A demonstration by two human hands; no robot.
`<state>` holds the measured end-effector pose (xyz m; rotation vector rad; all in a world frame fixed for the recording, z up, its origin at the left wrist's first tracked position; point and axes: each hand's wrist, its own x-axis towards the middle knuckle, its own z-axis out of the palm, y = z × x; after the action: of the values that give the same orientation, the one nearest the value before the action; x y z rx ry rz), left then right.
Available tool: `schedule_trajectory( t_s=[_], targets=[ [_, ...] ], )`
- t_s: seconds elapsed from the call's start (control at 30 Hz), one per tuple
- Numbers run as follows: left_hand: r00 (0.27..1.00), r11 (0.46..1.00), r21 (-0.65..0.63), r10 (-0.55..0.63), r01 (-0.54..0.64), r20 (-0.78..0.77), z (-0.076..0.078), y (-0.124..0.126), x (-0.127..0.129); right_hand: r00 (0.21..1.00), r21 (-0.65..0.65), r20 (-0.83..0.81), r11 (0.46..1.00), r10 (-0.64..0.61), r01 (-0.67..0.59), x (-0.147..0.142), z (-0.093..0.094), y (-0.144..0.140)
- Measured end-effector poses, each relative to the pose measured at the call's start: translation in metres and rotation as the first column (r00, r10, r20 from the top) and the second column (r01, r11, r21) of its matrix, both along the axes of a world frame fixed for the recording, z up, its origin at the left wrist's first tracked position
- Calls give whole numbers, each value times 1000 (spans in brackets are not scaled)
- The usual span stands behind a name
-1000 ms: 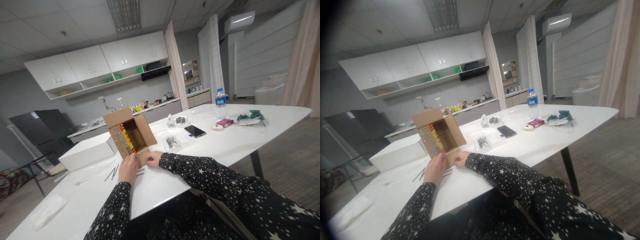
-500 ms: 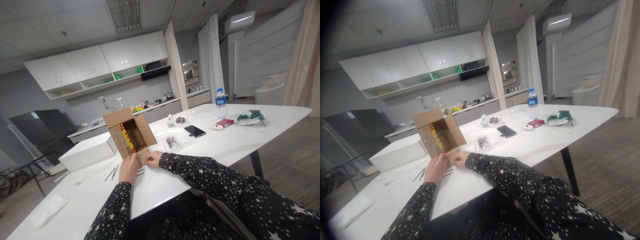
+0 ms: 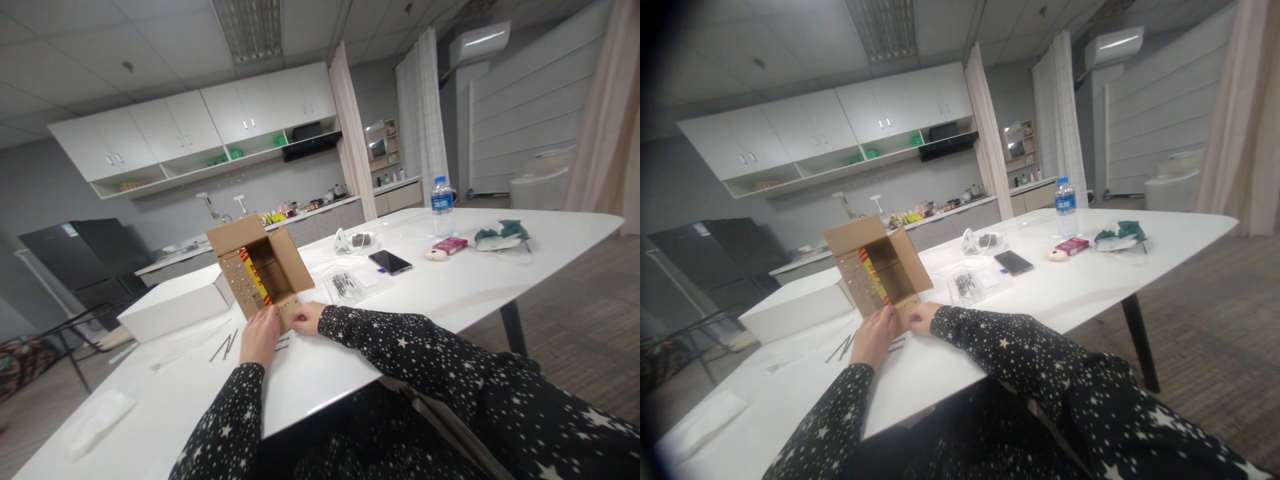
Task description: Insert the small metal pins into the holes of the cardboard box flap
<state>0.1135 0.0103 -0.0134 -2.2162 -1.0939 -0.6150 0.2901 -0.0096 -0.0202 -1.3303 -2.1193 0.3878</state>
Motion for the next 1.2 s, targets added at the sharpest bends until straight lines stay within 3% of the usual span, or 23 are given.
schedule_trajectory(
  t_s=[0.33,1.2],
  targets=[
    [999,997,66,-46,47,-24,1,1,2,1000,6,-5,1000,0,0,0,-1,1],
    [1000,993,115,-22,24,-17,1,4,1,1000,-10,22,1000,-18,18,0,2,-2]
  ],
)
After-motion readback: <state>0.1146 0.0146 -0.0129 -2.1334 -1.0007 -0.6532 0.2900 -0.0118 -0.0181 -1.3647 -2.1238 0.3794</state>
